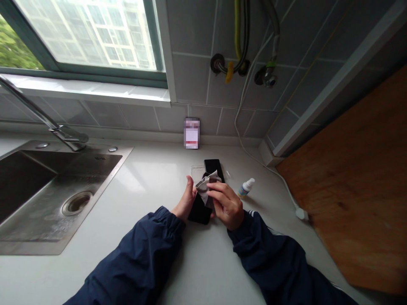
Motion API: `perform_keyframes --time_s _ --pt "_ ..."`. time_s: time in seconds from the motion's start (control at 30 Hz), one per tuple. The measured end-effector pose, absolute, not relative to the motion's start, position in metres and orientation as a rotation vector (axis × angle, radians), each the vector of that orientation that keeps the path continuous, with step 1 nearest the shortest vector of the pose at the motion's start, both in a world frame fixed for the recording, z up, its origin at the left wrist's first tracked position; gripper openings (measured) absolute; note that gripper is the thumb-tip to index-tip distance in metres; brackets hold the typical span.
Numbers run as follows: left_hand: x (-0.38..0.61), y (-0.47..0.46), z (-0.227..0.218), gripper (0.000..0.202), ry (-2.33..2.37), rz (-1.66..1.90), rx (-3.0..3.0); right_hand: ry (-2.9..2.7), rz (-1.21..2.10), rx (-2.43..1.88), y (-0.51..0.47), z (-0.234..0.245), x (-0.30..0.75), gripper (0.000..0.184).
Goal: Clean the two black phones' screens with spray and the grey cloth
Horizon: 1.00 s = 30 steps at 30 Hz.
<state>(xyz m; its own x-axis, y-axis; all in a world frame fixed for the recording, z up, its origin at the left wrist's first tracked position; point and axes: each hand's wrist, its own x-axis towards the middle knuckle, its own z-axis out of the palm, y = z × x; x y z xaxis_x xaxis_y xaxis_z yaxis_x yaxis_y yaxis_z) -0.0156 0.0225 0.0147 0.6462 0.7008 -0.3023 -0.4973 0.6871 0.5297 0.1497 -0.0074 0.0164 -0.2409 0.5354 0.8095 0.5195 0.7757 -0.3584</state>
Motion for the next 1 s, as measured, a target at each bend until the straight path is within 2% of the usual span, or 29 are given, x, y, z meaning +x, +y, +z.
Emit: perform_keyframes --time_s 0.17,0.43,0.57,0.67,0.83,1.0 --pt "-0.015 0.022 0.021 0.086 0.590 0.749 0.497 -1.851 -0.079 -0.968 -0.006 0.020 0.146 0.032" --pt "-0.009 0.019 0.031 0.077 0.605 0.886 0.418 -2.153 -0.114 -1.168 -0.009 0.006 0.140 0.065" --pt "-0.008 0.020 0.032 0.074 0.635 0.892 0.416 -2.238 -0.079 -1.234 -0.011 0.005 0.140 0.074" --pt "-0.008 0.020 0.030 0.075 0.625 0.901 0.435 -2.273 -0.057 -1.264 -0.012 0.008 0.140 0.073" --pt "-0.009 0.019 0.021 0.079 0.603 0.933 0.445 -2.303 -0.041 -1.279 -0.012 0.014 0.139 0.059" --pt "-0.008 0.021 0.020 0.075 0.690 0.977 0.356 -2.359 -0.043 -1.187 -0.011 0.014 0.140 0.064"
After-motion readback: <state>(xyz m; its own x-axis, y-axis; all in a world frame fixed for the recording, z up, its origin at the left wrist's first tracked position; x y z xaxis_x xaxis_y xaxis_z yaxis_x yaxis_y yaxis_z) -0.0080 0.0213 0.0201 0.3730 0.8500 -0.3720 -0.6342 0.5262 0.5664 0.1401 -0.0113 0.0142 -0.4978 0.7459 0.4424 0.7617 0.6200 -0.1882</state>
